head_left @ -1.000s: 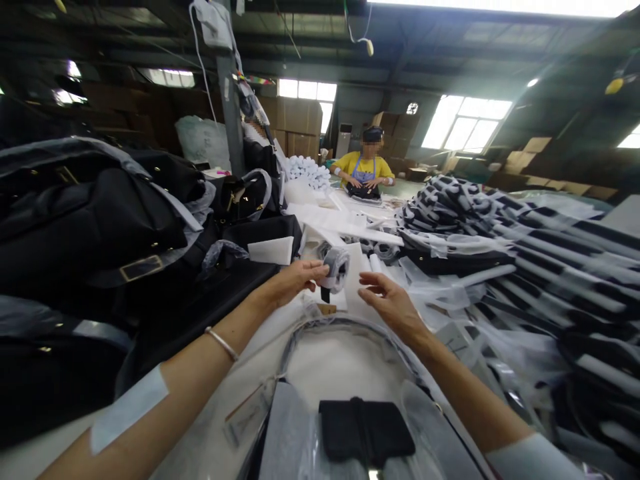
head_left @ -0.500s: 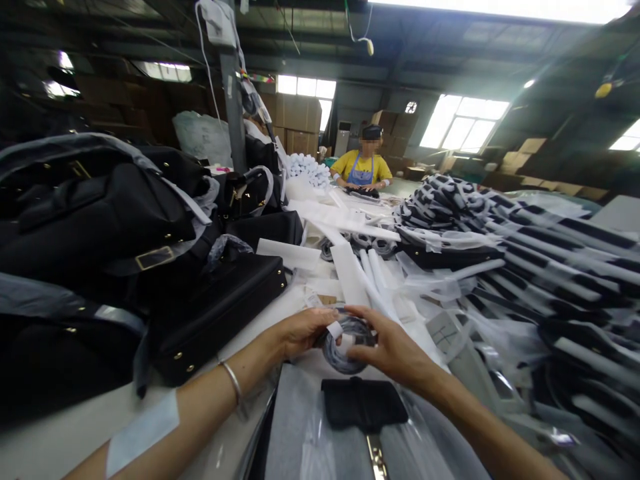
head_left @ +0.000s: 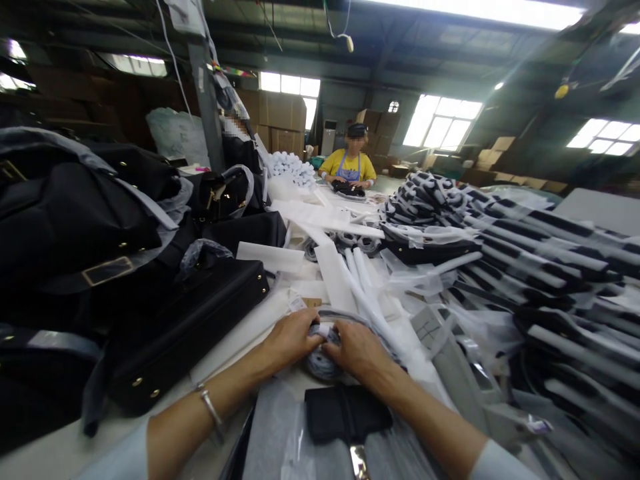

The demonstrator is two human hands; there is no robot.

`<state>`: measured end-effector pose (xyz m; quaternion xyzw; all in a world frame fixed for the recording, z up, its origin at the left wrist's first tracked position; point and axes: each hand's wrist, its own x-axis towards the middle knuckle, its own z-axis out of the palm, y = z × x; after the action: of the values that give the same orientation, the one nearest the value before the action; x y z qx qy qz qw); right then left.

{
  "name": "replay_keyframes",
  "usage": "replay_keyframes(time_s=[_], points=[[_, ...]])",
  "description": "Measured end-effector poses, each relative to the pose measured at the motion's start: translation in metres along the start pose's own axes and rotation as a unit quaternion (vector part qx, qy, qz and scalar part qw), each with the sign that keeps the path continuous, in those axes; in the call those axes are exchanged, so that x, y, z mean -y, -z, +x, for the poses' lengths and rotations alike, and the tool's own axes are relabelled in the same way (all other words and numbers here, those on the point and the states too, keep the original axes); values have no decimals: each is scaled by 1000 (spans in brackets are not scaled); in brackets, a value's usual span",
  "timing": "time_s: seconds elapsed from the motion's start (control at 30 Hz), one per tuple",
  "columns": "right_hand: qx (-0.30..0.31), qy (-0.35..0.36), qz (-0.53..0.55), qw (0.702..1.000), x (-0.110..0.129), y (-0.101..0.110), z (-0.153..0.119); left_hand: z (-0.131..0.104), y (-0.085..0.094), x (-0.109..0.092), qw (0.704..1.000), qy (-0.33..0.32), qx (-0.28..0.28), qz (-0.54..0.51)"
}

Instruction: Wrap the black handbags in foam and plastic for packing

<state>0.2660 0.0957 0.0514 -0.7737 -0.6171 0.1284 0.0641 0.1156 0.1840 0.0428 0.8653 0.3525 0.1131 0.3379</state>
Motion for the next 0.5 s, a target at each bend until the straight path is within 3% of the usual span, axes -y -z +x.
replay_keyframes(time_s=[0.1, 0.17, 0.3, 0.4, 0.5], points=[[-6, 25, 51, 998, -5, 9, 1, -3, -1, -3, 996, -13, -18, 87], [-24, 26, 70, 997, -19, 26, 2, -3, 0, -4, 990, -30, -31, 134], [-80, -53, -28, 995, -70, 75, 12, 0, 1, 0, 968, -64, -70, 234], [-73, -111, -89, 987, -112, 106, 25, 5, -2, 6, 967, -53, -58, 243], [-59, -147, -109, 981, -144, 121, 39, 11, -6, 11, 973, -56, -67, 216]])
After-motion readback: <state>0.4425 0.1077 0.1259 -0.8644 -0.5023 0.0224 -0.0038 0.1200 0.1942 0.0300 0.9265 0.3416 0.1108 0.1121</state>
